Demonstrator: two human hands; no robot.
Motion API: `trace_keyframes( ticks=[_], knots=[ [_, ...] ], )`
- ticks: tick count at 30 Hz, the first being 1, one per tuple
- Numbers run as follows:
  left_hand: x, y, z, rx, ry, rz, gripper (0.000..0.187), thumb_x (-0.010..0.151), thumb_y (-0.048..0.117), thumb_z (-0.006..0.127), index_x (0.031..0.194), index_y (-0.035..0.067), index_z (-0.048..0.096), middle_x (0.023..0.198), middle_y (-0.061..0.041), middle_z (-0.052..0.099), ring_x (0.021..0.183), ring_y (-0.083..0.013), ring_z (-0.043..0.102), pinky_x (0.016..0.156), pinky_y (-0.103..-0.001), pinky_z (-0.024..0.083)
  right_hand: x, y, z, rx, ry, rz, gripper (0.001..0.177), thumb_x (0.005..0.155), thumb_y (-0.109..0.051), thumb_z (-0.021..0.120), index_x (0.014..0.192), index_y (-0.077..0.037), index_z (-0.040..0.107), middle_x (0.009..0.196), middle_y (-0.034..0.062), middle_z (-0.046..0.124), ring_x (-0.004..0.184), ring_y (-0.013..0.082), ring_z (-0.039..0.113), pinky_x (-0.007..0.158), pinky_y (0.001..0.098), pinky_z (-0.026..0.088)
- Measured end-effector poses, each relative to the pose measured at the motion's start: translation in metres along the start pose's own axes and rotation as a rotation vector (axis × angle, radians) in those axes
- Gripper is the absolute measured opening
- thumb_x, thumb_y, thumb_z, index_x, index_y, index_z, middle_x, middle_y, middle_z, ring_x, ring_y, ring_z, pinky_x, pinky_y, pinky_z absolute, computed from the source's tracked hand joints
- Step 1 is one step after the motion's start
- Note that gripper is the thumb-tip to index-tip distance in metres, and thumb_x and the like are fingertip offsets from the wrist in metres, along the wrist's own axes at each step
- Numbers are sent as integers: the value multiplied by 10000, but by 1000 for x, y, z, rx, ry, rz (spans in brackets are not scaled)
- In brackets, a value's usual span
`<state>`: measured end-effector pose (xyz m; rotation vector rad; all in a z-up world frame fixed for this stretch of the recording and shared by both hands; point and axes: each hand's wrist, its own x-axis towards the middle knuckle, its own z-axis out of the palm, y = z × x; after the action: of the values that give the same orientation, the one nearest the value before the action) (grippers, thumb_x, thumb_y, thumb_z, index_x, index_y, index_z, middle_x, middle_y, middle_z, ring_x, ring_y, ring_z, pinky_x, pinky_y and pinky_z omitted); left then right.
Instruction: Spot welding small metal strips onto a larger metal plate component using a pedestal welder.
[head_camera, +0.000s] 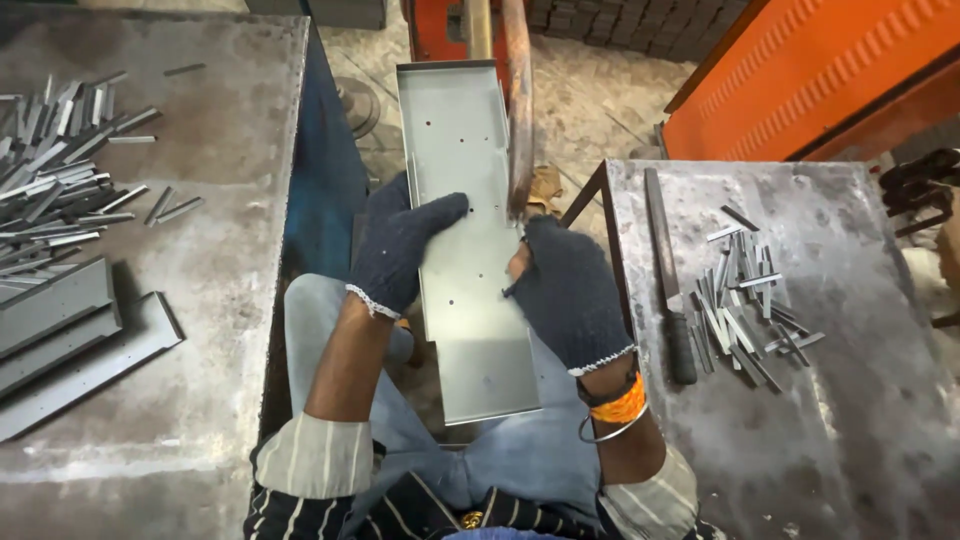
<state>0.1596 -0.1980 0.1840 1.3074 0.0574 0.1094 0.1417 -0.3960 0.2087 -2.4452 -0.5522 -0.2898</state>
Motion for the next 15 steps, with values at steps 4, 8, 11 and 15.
trace_keyframes(
  ticks=[4, 8, 11, 15],
  knots=[
    [4, -3, 1, -7, 31, -44, 314, 815, 82, 747, 1099, -49, 715, 949, -110, 770, 772, -164, 727, 698, -307, 605, 1, 0, -1, 33, -7, -16, 157, 839, -121, 660, 939, -11, 610, 782, 210, 657, 768, 421, 672, 686, 528, 505],
    [0, -1, 1, -49, -6, -42, 328, 873, 106, 701, 1163, -47, 706, 989, -100, 762, 811, -155, 709, 717, -302, 585, -5, 0, 1, -1, -3, 16, 138, 890, -136, 666, 919, -16, 604, 785, 197, 665, 792, 416, 674, 707, 521, 510],
    [-13, -21, -4, 94, 20, 3, 335, 869, 117, 709, 1161, -48, 696, 977, -108, 766, 805, -157, 715, 714, -305, 596, -30, -15, 0, -69, 25, 25, 114, 914, -133, 655, 939, -28, 619, 789, 201, 662, 759, 420, 663, 683, 527, 506],
    [-33, -18, 2, -23, 36, -19, 331, 876, 128, 683, 1170, -22, 698, 1016, -87, 766, 849, -130, 717, 743, -292, 594, -49, 0, 15, -82, 166, -176, 110, 878, -134, 621, 926, -36, 606, 789, 204, 638, 735, 419, 649, 647, 522, 500]
  ],
)
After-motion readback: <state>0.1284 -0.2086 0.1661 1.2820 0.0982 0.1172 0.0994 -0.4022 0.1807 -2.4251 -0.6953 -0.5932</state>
